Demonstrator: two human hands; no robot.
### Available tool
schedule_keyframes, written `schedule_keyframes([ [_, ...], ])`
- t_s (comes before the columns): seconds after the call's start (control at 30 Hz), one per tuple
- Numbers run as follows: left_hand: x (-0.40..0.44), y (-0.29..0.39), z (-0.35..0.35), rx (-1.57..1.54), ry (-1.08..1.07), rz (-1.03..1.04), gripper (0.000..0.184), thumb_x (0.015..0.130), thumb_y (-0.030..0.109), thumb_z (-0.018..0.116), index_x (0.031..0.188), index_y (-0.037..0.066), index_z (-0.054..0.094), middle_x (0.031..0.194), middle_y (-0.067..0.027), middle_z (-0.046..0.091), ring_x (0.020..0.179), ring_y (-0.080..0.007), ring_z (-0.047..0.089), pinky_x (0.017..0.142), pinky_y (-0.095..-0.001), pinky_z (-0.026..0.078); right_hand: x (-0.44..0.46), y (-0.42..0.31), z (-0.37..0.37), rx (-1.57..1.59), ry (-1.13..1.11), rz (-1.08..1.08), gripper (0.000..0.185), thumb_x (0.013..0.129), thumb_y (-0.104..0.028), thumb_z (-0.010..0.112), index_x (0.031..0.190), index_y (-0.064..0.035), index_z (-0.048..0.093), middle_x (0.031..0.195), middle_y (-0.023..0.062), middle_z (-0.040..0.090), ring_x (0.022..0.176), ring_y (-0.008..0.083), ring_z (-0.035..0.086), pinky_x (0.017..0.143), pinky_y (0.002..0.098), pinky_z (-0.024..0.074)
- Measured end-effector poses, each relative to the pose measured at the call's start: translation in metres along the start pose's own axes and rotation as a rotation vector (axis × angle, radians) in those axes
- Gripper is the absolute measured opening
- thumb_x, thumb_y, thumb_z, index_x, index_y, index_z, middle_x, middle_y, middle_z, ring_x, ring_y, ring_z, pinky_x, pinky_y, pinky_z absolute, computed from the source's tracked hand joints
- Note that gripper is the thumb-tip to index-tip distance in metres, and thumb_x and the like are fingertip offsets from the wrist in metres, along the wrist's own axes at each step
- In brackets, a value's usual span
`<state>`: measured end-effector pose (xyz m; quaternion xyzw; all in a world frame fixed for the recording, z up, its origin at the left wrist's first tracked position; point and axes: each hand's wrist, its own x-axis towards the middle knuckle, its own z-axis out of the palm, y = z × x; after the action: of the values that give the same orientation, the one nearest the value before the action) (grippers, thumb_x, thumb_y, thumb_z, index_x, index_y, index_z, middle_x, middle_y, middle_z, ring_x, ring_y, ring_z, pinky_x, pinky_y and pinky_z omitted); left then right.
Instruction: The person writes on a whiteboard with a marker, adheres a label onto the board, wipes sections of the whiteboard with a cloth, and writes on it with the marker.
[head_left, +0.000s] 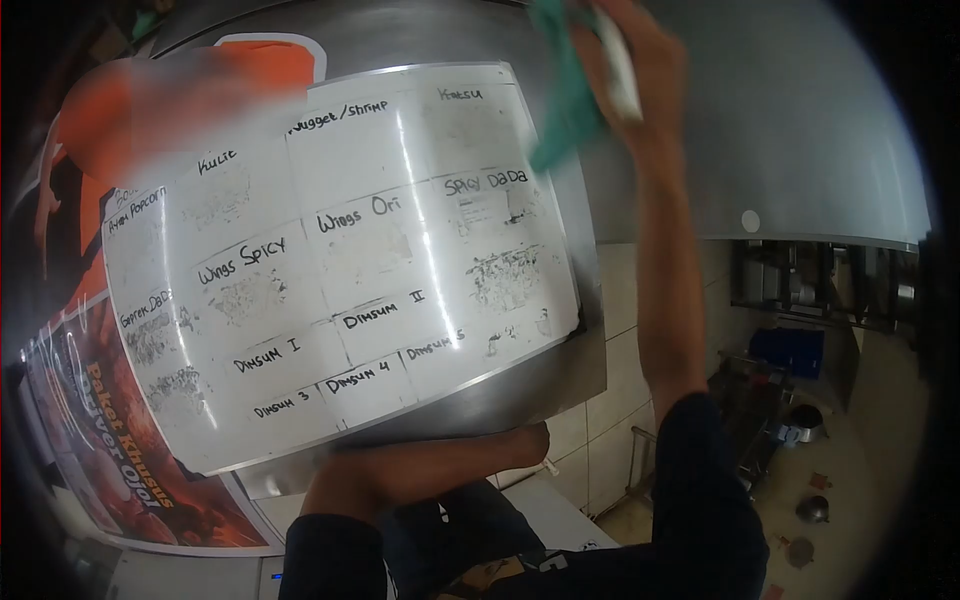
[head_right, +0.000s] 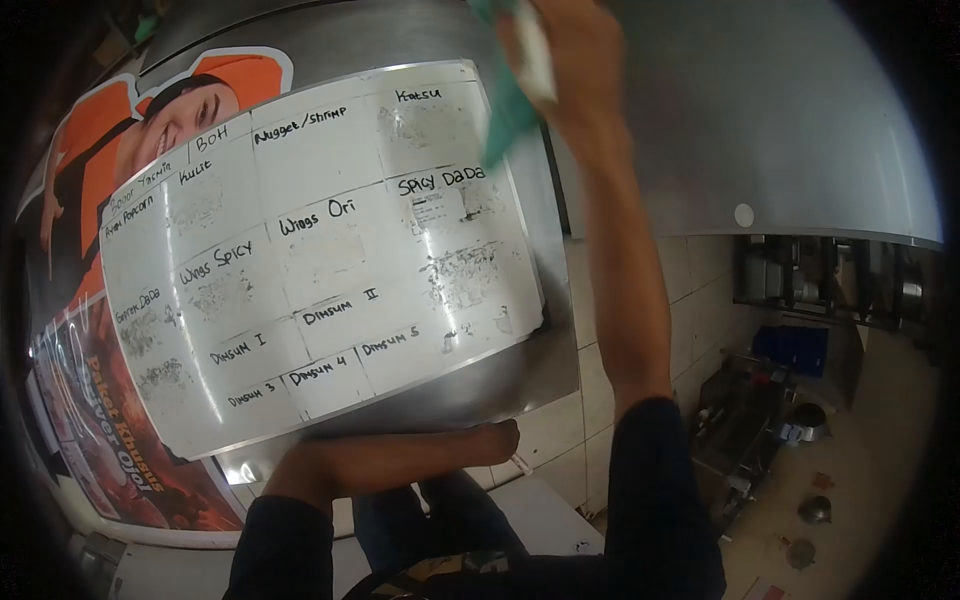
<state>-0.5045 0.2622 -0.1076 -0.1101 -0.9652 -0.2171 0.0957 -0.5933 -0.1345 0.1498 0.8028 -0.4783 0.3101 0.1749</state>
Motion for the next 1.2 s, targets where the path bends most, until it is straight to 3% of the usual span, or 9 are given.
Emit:
schedule_keyframes([
  [0.07, -0.002, -0.002, -0.012, 0.017, -0.093, 0.090, 0.026, 0.073, 0.026, 0.061, 0.070, 0.002, 0.072, 0.074, -0.0176, 0.067, 0.070, -0.0327, 0.061, 0.065, -0.0496, 0.046, 0.068, -0.062, 0.017, 0.716, -0.032, 0.875, 0.025, 0.092, -0.022, 0.053, 0.097, -0.0057, 0.071, 0.080, 0.0125, 0.063, 0.068, 0.0195, 0.057, 0.064, 0.0320, 0.0472],
  [0.13, -0.004, 0.002, -0.012, 0.121, -0.116, 0.065, 0.028, 0.076, 0.027, 0.061, 0.074, 0.001, 0.072, 0.077, -0.0182, 0.067, 0.073, -0.0321, 0.061, 0.068, -0.0503, 0.046, 0.082, -0.007, 0.120, 0.145, 0.166, -0.193, 0.023, 0.090, -0.022, 0.057, 0.104, -0.0093, 0.069, 0.088, 0.0134, 0.066, 0.081, 0.0248, 0.064, 0.071, 0.0378, 0.0520],
  [0.17, 0.001, 0.007, 0.007, 0.100, -0.084, 0.013, 0.028, 0.076, 0.027, 0.060, 0.076, 0.001, 0.072, 0.080, -0.0188, 0.068, 0.075, -0.0323, 0.061, 0.069, -0.0501, 0.046, 0.078, -0.045, 0.102, 0.165, -0.213, 0.008, 0.021, 0.088, -0.019, 0.061, 0.106, -0.0098, 0.068, 0.096, 0.0152, 0.068, 0.087, 0.0279, 0.065, 0.080, 0.0390, 0.0524],
  [0.33, 0.013, 0.016, 0.013, -0.071, -0.072, -0.159, 0.027, 0.076, 0.025, 0.060, 0.077, 0.001, 0.073, 0.084, -0.0194, 0.068, 0.079, -0.0339, 0.062, 0.074, -0.0498, 0.046, 0.028, -0.058, 0.127, 0.610, -0.079, -0.022, 0.027, 0.089, -0.020, 0.064, 0.115, -0.0130, 0.063, 0.129, 0.0143, 0.059, 0.102, 0.0308, 0.062, 0.089, 0.0361, 0.0493],
  [0.37, 0.012, 0.013, -0.001, -0.104, -0.128, -0.198, 0.027, 0.076, 0.025, 0.060, 0.077, 0.001, 0.073, 0.083, -0.0192, 0.068, 0.079, -0.0340, 0.062, 0.074, -0.0506, 0.046, 0.008, -0.073, 0.090, 1.042, -0.188, 0.473, 0.043, 0.094, -0.030, 0.062, 0.132, -0.0124, 0.054, 0.129, 0.0193, 0.057, 0.119, 0.0275, 0.055, 0.098, 0.0363, 0.0442],
  [0.4, 0.011, 0.012, -0.009, -0.136, -0.185, -0.236, 0.027, 0.076, 0.024, 0.060, 0.076, 0.001, 0.073, 0.082, -0.0190, 0.068, 0.078, -0.0340, 0.063, 0.074, -0.0514, 0.047, -0.026, -0.072, 0.065, 0.978, -0.008, 0.296, 0.021, 0.091, -0.016, 0.059, 0.104, -0.0022, 0.065, 0.087, 0.0092, 0.067, 0.072, 0.0171, 0.063, 0.065, 0.0320, 0.0503],
  [0.47, 0.009, 0.021, 0.020, -0.124, -0.187, -0.215, 0.026, 0.078, 0.021, 0.058, 0.081, 0.000, 0.072, 0.083, -0.0200, 0.068, 0.076, -0.0332, 0.064, 0.074, -0.0477, 0.048, -0.095, -0.071, 0.026, 1.052, 0.096, 0.351, 0.048, 0.103, -0.037, 0.035, 0.110, 0.0039, 0.059, 0.107, 0.0182, 0.064, 0.069, 0.0188, 0.062, 0.065, 0.0314, 0.0519],
  [0.7, 0.015, 0.030, 0.027, -0.303, -0.128, -0.254, 0.024, 0.081, 0.018, 0.056, 0.085, 0.001, 0.072, 0.085, -0.0196, 0.068, 0.076, -0.0312, 0.065, 0.073, -0.0428, 0.051, -0.187, -0.115, -0.006, 1.148, -0.002, 1.022, 0.013, 0.086, -0.004, 0.063, 0.095, 0.0047, 0.064, 0.074, 0.0062, 0.063, 0.056, 0.0040, 0.049, 0.052, 0.0179, 0.0406],
  [1.2, 0.029, 0.072, 0.107, -0.549, -0.005, -0.326, 0.019, 0.080, 0.016, 0.055, 0.079, 0.005, 0.071, 0.086, -0.0149, 0.069, 0.080, -0.0274, 0.067, 0.075, -0.0392, 0.052, -0.205, -0.138, 0.020, 0.843, -0.076, 0.854, 0.017, 0.086, 0.000, 0.067, 0.100, 0.0044, 0.059, 0.092, 0.0101, 0.063, 0.072, 0.0129, 0.066, 0.062, 0.0212, 0.0534],
])
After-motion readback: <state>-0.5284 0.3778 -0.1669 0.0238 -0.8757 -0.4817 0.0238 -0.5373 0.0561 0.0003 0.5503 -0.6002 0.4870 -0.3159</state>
